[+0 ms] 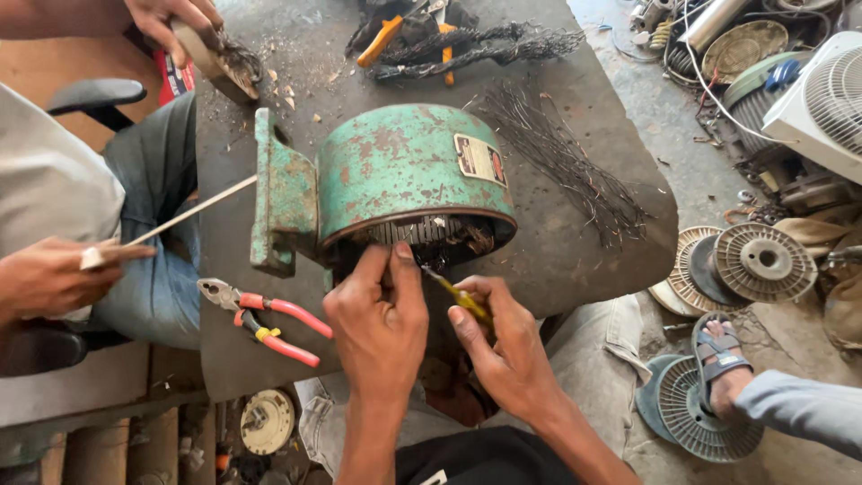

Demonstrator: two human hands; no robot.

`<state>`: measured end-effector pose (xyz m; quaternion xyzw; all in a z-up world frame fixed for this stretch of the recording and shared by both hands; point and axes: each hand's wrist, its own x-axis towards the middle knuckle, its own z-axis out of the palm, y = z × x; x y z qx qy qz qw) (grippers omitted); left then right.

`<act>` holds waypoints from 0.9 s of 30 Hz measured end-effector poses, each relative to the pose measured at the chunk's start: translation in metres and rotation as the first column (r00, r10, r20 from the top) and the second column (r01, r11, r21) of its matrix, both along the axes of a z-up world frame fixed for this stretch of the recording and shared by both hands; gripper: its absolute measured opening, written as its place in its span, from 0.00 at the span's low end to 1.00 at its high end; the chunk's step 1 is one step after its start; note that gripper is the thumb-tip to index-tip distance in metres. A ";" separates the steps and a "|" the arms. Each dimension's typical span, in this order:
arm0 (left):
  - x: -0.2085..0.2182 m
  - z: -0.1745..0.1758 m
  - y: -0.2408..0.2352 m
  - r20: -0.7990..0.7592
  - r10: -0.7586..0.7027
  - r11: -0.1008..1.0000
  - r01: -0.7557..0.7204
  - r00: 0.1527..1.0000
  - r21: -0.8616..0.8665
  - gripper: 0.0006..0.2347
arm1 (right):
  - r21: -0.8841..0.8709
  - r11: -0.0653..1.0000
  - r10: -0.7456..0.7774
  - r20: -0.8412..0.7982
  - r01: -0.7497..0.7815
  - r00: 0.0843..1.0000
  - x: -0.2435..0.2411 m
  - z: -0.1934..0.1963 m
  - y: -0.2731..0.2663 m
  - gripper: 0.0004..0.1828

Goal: The person uses a screwdriver and pliers to remove copper wire from the slots of a motor stator. They repeatedly pry out wire segments and place them on the workbench. A second person works on a separate component nearby.

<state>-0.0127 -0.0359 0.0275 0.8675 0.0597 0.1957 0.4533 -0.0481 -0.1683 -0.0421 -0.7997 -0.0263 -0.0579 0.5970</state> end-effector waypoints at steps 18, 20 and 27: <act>-0.103 -0.048 0.014 0.030 -0.363 0.925 0.364 0.931 -0.114 0.10 | 0.044 0.965 0.261 -0.084 -0.258 0.962 -0.065 -0.004 -0.040 0.07; -0.093 -0.045 0.014 0.010 -0.425 0.871 0.413 0.905 -0.265 0.10 | -0.058 0.950 0.294 -0.152 -0.306 0.944 -0.074 -0.016 -0.053 0.06; -0.053 -0.032 0.006 -0.209 -0.633 0.672 0.395 0.745 -0.627 0.14 | -0.168 0.868 0.470 -0.030 -0.468 0.882 -0.095 -0.055 -0.087 0.08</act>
